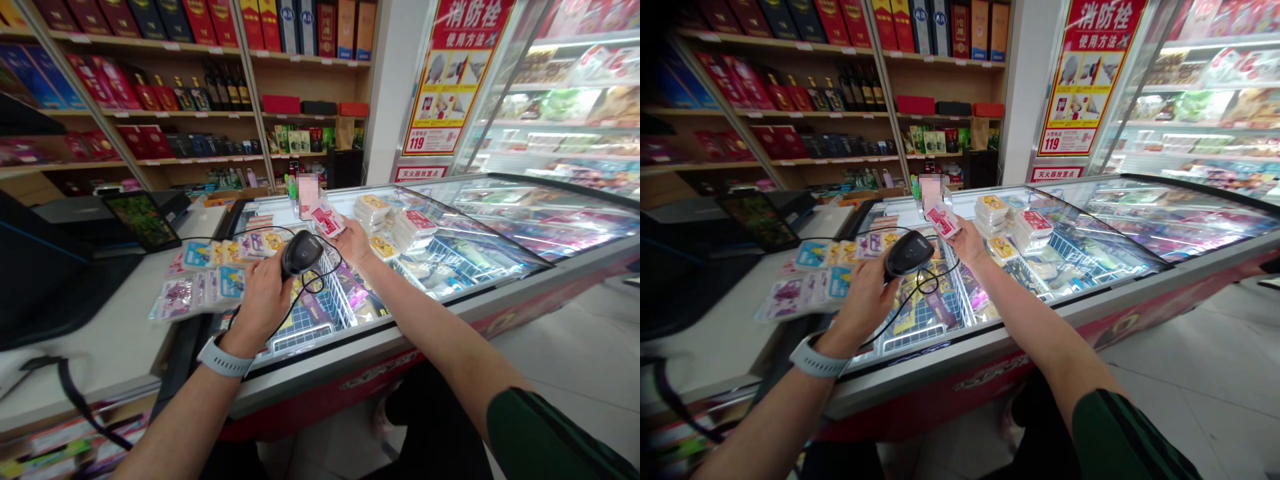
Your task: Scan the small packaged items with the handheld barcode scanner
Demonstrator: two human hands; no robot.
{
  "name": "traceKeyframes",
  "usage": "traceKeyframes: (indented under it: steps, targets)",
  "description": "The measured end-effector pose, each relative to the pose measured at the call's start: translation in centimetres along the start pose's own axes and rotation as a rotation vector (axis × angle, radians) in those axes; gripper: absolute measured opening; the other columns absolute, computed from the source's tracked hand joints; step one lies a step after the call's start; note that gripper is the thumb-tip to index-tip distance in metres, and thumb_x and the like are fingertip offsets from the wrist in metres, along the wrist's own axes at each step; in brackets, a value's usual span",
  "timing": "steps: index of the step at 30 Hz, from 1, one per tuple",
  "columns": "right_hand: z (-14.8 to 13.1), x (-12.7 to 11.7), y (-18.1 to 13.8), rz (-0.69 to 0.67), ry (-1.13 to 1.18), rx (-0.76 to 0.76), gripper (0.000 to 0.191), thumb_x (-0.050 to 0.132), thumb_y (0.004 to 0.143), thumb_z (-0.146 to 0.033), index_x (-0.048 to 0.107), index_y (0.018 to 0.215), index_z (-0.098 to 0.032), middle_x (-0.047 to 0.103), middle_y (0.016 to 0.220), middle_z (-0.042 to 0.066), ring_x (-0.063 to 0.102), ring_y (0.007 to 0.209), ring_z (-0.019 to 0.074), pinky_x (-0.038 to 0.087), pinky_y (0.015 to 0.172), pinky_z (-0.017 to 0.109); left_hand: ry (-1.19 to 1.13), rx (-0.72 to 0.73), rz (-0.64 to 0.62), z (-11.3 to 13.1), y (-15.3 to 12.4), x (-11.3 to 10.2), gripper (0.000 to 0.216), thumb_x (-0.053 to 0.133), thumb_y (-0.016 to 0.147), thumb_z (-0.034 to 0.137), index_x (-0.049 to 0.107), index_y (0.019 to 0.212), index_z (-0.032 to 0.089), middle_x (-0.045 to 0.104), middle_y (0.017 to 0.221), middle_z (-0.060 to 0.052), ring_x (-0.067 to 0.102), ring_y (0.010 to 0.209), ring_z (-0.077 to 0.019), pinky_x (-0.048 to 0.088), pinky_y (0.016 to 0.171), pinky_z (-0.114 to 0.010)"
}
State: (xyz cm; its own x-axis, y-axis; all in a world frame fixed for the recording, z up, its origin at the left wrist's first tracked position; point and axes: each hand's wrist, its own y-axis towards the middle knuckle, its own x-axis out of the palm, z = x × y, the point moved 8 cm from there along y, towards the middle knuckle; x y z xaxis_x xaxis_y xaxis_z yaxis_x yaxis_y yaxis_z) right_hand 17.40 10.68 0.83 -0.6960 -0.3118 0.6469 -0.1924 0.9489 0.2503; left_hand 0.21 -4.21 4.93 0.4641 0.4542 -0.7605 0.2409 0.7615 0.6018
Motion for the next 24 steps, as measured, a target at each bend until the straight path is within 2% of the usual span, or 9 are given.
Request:
traceKeyframes:
  steps: [4, 10, 16, 19, 22, 24]
  targets:
    - [-0.1, 0.4, -0.3, 0.010, 0.003, 0.003, 0.030, 0.045, 0.078, -0.028, 0.058, 0.103, -0.019, 0.072, 0.094, 0.002, 0.069, 0.086, 0.0172, 0.053, 0.090, 0.037, 0.020, 0.006, 0.011, -0.1, -0.1, 0.0, 0.058, 0.048, 0.085, 0.022, 0.034, 0.141, 0.013, 0.057, 0.128, -0.015, 0.053, 0.115, -0.0290, 0.034, 0.102, -0.045]
    - [-0.1, 0.5, -0.3, -0.013, -0.020, -0.003, 0.026, 0.050, 0.077, -0.032, 0.056, 0.100, -0.021, 0.072, 0.091, 0.001, 0.069, 0.085, 0.0197, 0.052, 0.092, 0.044, 0.035, 0.019, 0.024, 0.0, -0.1, 0.0, 0.057, 0.047, 0.086, 0.023, 0.034, 0.141, 0.011, 0.059, 0.123, -0.017, 0.054, 0.113, -0.0285, 0.035, 0.100, -0.044]
    - [-0.6, 0.5, -0.4, -0.004, -0.089, -0.030, 0.030, 0.051, 0.076, -0.033, 0.058, 0.103, -0.022, 0.072, 0.093, 0.000, 0.068, 0.087, 0.0188, 0.054, 0.088, 0.040, 0.024, 0.018, 0.026, -0.2, -0.1, 0.0, 0.057, 0.047, 0.087, 0.025, 0.034, 0.141, 0.011, 0.059, 0.124, -0.016, 0.054, 0.113, -0.0283, 0.034, 0.101, -0.044]
    - [-2.9, 0.1, -1.1, 0.046, -0.382, -0.122, 0.037, 0.054, 0.076, -0.035, 0.059, 0.111, -0.023, 0.070, 0.103, 0.000, 0.065, 0.094, 0.0185, 0.050, 0.092, 0.040, 0.007, 0.000, 0.025, -0.3, -0.1, -0.1, 0.056, 0.047, 0.087, 0.025, 0.034, 0.140, 0.012, 0.060, 0.123, -0.016, 0.054, 0.112, -0.0279, 0.033, 0.102, -0.045]
    - [-6.7, 0.3, -3.4, 0.063, -0.931, -0.311, 0.041, 0.056, 0.078, -0.035, 0.060, 0.116, -0.022, 0.065, 0.118, 0.004, 0.060, 0.106, 0.0206, 0.044, 0.099, 0.042, 0.001, -0.020, 0.024, -0.4, -0.1, -0.2, 0.054, 0.046, 0.087, 0.024, 0.036, 0.139, 0.013, 0.060, 0.123, -0.015, 0.054, 0.113, -0.0277, 0.031, 0.103, -0.045]
    - [-8.9, 0.2, -5.7, 0.082, -1.309, -0.444, 0.040, 0.054, 0.080, -0.032, 0.060, 0.117, -0.020, 0.063, 0.120, 0.007, 0.057, 0.111, 0.0227, 0.041, 0.102, 0.043, 0.006, -0.030, 0.037, -0.4, -0.2, -0.4, 0.053, 0.046, 0.087, 0.024, 0.038, 0.138, 0.011, 0.060, 0.124, -0.015, 0.053, 0.114, -0.0279, 0.031, 0.104, -0.045]
